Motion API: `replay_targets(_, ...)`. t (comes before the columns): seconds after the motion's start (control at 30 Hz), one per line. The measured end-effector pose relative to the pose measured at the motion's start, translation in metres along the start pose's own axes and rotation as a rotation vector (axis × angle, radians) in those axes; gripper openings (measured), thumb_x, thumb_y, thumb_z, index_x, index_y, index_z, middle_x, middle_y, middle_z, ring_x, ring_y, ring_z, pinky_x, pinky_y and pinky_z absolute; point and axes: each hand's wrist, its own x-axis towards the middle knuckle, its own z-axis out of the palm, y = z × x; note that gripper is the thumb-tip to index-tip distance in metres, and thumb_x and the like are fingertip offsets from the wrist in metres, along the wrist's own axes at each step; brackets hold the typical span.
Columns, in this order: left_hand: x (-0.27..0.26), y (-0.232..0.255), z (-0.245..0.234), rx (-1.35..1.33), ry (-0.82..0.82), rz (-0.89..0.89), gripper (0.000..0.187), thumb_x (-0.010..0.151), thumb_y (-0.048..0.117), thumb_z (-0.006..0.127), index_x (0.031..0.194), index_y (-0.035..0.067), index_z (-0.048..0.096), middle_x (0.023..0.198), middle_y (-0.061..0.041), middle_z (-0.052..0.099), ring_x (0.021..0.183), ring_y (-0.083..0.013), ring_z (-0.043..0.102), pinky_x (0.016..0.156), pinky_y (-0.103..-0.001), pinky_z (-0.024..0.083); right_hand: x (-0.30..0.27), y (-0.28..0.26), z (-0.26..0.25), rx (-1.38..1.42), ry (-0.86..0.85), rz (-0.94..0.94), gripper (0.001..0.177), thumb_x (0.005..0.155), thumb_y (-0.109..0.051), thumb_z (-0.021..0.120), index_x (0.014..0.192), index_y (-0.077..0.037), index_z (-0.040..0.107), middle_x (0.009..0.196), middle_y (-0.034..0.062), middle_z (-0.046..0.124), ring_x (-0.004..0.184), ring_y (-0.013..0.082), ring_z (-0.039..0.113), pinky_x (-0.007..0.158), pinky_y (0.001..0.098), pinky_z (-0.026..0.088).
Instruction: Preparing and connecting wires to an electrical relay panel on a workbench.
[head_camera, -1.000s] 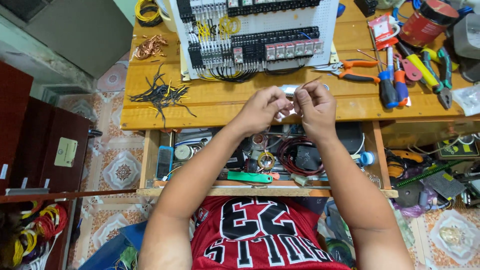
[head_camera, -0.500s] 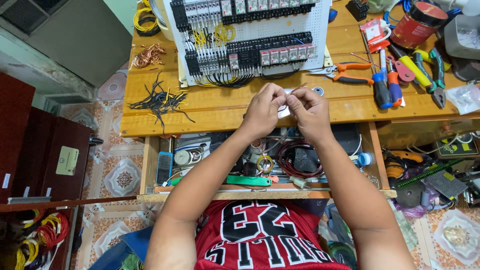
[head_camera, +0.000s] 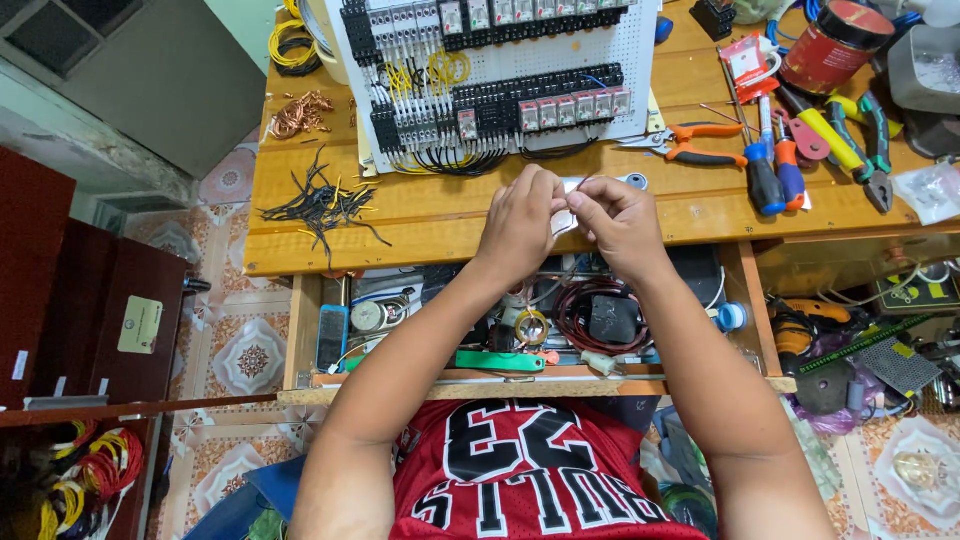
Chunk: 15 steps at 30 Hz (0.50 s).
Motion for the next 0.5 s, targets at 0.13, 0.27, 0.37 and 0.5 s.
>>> replay_targets(0.13,0.007,-0.001,-0.005,-0.116,-0.023,-0.016,0.016,0.104,0.033,0.052,0.102,0.017,0.053,0.09,-0.006,0.053,0.087,-0.0408,0.065,0.074,-0.051,0.053,-0.001,-0.001,-0.004,-0.017,0.032,-0.007,0.011,0.102,-0.009,0.071,0.093,-0.003,0.068,0.067,0.0053,0.059,0.055,0.0059,0.055,0.05,0.0186,0.045)
replay_targets(0.27,0.015,-0.007,-0.007,-0.555,0.007,-0.143,0.019,0.095,0.029,0.075,0.108,0.017,0.067,0.093,-0.003,0.066,0.087,-0.0226,0.074,0.069,-0.029,0.061,-0.003,-0.012,-0.002,-0.009,0.002,0.02,0.01,0.1,-0.009,0.072,0.093,-0.004,0.069,0.065,0.0036,0.059,0.057,0.006,0.056,0.052,0.0188,0.047)
replay_targets(0.37,0.017,-0.014,0.0,-0.829,-0.019,-0.168,0.019,0.094,0.022,0.078,0.111,0.013,0.074,0.094,-0.004,0.067,0.084,-0.016,0.075,0.067,-0.026,0.061,-0.002,-0.008,-0.003,-0.012,-0.065,0.029,0.007,0.099,-0.007,0.069,0.093,-0.004,0.069,0.06,0.0028,0.057,0.054,0.0053,0.056,0.052,0.0172,0.045)
replay_targets(0.5,0.012,-0.027,0.012,-1.156,-0.091,-0.282,0.024,0.088,0.013,0.083,0.109,0.003,0.077,0.088,-0.004,0.065,0.075,-0.0116,0.074,0.059,-0.019,0.059,-0.006,-0.031,0.002,-0.022,-0.188,0.035,0.01,0.095,-0.004,0.071,0.087,-0.005,0.067,0.058,0.001,0.057,0.056,0.0026,0.05,0.053,0.017,0.042)
